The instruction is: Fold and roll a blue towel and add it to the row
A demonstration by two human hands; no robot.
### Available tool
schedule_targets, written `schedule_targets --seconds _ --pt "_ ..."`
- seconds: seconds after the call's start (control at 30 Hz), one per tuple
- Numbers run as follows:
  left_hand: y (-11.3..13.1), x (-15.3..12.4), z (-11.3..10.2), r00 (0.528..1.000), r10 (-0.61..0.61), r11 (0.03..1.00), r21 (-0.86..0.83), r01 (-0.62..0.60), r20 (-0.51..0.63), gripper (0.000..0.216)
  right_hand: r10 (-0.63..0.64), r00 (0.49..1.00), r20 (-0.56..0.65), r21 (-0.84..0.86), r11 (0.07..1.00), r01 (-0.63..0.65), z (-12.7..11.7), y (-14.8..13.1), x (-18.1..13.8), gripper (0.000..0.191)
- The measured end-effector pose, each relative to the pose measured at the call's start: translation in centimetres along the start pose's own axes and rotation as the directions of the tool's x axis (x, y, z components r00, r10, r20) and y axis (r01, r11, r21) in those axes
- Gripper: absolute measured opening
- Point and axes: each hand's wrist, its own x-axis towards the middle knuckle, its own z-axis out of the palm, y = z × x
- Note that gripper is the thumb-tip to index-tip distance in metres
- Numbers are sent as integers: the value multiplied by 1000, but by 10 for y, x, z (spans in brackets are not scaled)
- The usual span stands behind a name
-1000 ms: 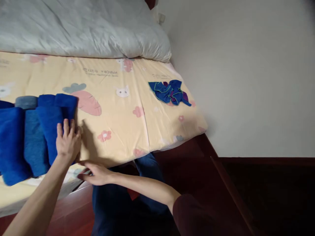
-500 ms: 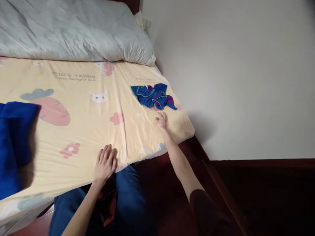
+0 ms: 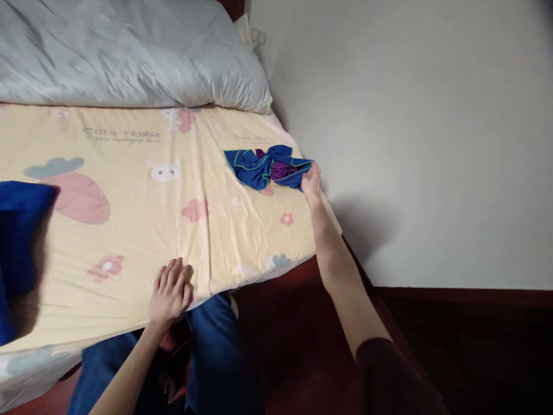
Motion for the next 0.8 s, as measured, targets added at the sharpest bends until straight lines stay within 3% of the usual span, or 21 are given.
schedule_targets --seconds 0.07,0.2,0.37,0.5,0.6,0.7,0.8 --pt "0 0 0 1000 -1 1000 -3 1 1 61 -3 990 -140 94 995 16 -35 -10 35 65" --pt "1 3 -3 1000 6 1000 13 -6 6 56 -232 935 -270 166 945 282 -115 -49 94 66" --pt "1 2 -5 999 39 996 78 -40 10 52 -467 800 -376 62 849 525 -207 -102 110 62" --pt "-1 0 -5 999 -32 998 47 31 22 50 -502 720 -480 72 795 602 -261 -147 77 55" --pt "12 21 -21 986 -146 983 -102 154 82 40 -503 726 -468 165 758 631 -281 -186 34 53" --pt "55 68 -68 976 -161 907 -368 205 147 37 -506 747 -431 287 708 645 -280 -224 -16 50" --pt "119 119 -139 990 -137 789 -599 136 44 42 -516 753 -407 373 659 653 -266 -257 -68 44"
